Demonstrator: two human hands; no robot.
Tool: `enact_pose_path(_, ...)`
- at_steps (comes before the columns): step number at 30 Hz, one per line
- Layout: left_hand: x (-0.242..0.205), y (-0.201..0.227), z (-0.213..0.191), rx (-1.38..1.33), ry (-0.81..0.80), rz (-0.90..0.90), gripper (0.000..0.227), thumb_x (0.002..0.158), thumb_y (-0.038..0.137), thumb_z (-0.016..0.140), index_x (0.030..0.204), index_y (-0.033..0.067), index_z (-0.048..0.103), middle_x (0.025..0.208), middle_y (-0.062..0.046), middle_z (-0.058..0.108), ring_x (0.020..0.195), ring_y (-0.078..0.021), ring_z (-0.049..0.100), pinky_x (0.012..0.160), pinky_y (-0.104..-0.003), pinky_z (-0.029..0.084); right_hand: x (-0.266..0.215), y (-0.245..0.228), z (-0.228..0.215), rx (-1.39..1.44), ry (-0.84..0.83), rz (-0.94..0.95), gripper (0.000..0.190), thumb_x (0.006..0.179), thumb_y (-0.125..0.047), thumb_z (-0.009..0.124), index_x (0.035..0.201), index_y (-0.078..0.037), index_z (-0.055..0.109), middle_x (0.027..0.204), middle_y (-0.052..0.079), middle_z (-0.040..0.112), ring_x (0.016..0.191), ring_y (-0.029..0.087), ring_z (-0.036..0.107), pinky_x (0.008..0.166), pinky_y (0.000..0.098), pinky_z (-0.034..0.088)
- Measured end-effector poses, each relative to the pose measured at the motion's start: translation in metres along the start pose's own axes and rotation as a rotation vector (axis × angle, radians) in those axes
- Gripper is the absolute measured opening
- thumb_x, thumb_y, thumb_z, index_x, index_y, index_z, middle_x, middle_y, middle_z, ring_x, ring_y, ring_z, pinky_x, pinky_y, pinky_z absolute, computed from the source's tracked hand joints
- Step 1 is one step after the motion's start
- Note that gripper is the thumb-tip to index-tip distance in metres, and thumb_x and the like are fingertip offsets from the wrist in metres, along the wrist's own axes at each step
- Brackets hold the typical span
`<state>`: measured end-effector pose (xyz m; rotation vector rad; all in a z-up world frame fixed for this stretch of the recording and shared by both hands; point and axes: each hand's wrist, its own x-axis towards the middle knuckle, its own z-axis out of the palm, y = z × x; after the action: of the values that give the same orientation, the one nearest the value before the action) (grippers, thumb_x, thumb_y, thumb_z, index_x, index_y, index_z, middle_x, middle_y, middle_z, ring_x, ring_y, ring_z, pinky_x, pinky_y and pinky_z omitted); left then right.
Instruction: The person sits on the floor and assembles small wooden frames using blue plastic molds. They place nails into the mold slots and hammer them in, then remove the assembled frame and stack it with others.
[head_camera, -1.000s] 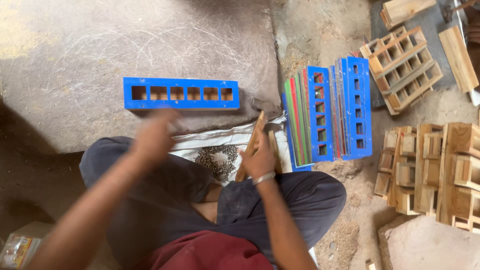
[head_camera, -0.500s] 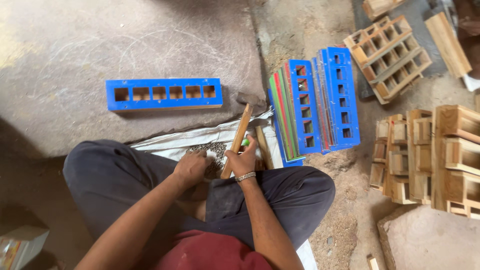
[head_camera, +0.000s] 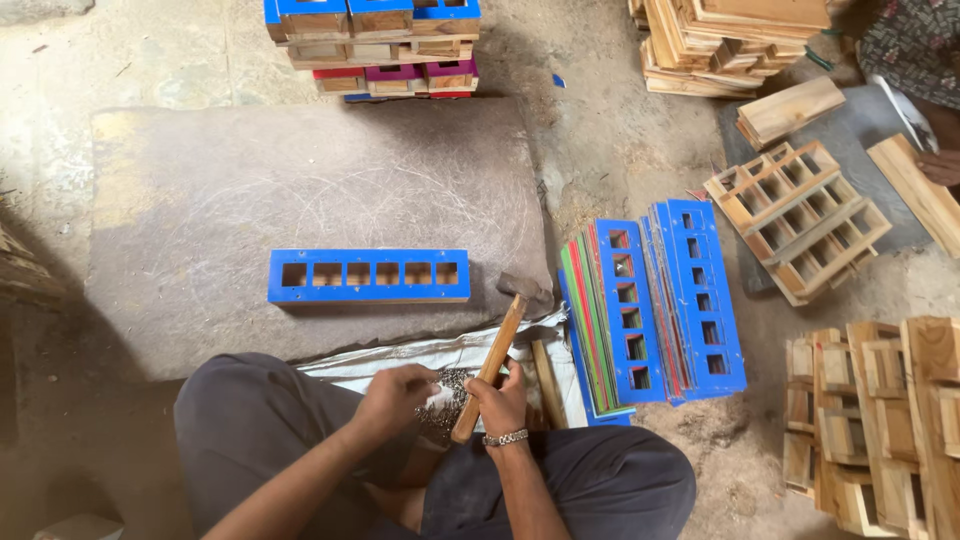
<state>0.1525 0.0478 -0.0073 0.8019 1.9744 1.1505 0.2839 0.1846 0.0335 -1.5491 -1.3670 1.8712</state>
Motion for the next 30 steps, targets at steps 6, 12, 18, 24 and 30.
enact_pose_path(6, 0.05, -0.01, -0.022, -0.247, 0.077, 0.02, 0.02, 0.087, 0.001, 0.073, 0.107, 0.0053, 0.077, 0.092, -0.003, 0.08, 0.081, -0.0091, 0.071, 0.075, -0.027, 0.06, 0.007, -0.004, 0.001, 0.035, -0.028, 0.04, 0.073, 0.076, 0.0, 0.074, 0.142, 0.0, 0.043, 0.094, 0.011, 0.069, 0.082, 0.02, 0.071, 0.07, 0.0341, 0.059)
enact_pose_path(12, 0.11, 0.026, -0.059, 0.192, 0.311, 0.234, 0.008, 0.092, 0.006, 0.075, 0.093, 0.0125, 0.079, 0.091, -0.005, 0.078, 0.081, -0.0149, 0.073, 0.071, -0.031, 0.06, 0.009, 0.002, -0.004, 0.206, -0.116, 0.007, 0.051, 0.079, 0.002, 0.072, 0.127, 0.004, 0.052, 0.092, 0.009, 0.068, 0.082, 0.017, 0.067, 0.073, 0.0317, 0.056)
enact_pose_path(18, 0.157, 0.061, -0.066, 0.138, 0.303, 0.29, 0.016, 0.096, 0.004, 0.068, 0.108, 0.009, 0.077, 0.102, -0.011, 0.072, 0.086, -0.0227, 0.073, 0.076, -0.033, 0.059, 0.011, 0.004, -0.004, 0.248, -0.126, 0.041, 0.037, 0.078, 0.003, 0.069, 0.112, -0.001, 0.056, 0.088, 0.007, 0.067, 0.08, 0.015, 0.066, 0.073, 0.031, 0.055)
enact_pose_path(24, 0.176, 0.056, -0.061, 0.213, 0.22, 0.396, 0.021, 0.097, 0.002, 0.065, 0.114, 0.0067, 0.076, 0.107, -0.012, 0.072, 0.092, -0.0252, 0.072, 0.083, -0.036, 0.058, 0.01, 0.0, 0.001, 0.279, -0.139, 0.052, 0.036, 0.078, 0.005, 0.069, 0.111, -0.002, 0.056, 0.088, 0.007, 0.067, 0.082, 0.016, 0.066, 0.075, 0.0316, 0.056)
enact_pose_path(30, 0.178, 0.048, -0.054, 0.243, 0.262, 0.39, 0.01, 0.099, 0.011, 0.071, 0.108, 0.0087, 0.075, 0.108, -0.008, 0.074, 0.096, -0.0226, 0.073, 0.084, -0.034, 0.059, 0.006, -0.008, 0.002, 0.308, -0.143, 0.14, 0.05, 0.082, 0.001, 0.069, 0.129, -0.003, 0.052, 0.089, 0.007, 0.064, 0.079, 0.017, 0.064, 0.069, 0.0354, 0.058)
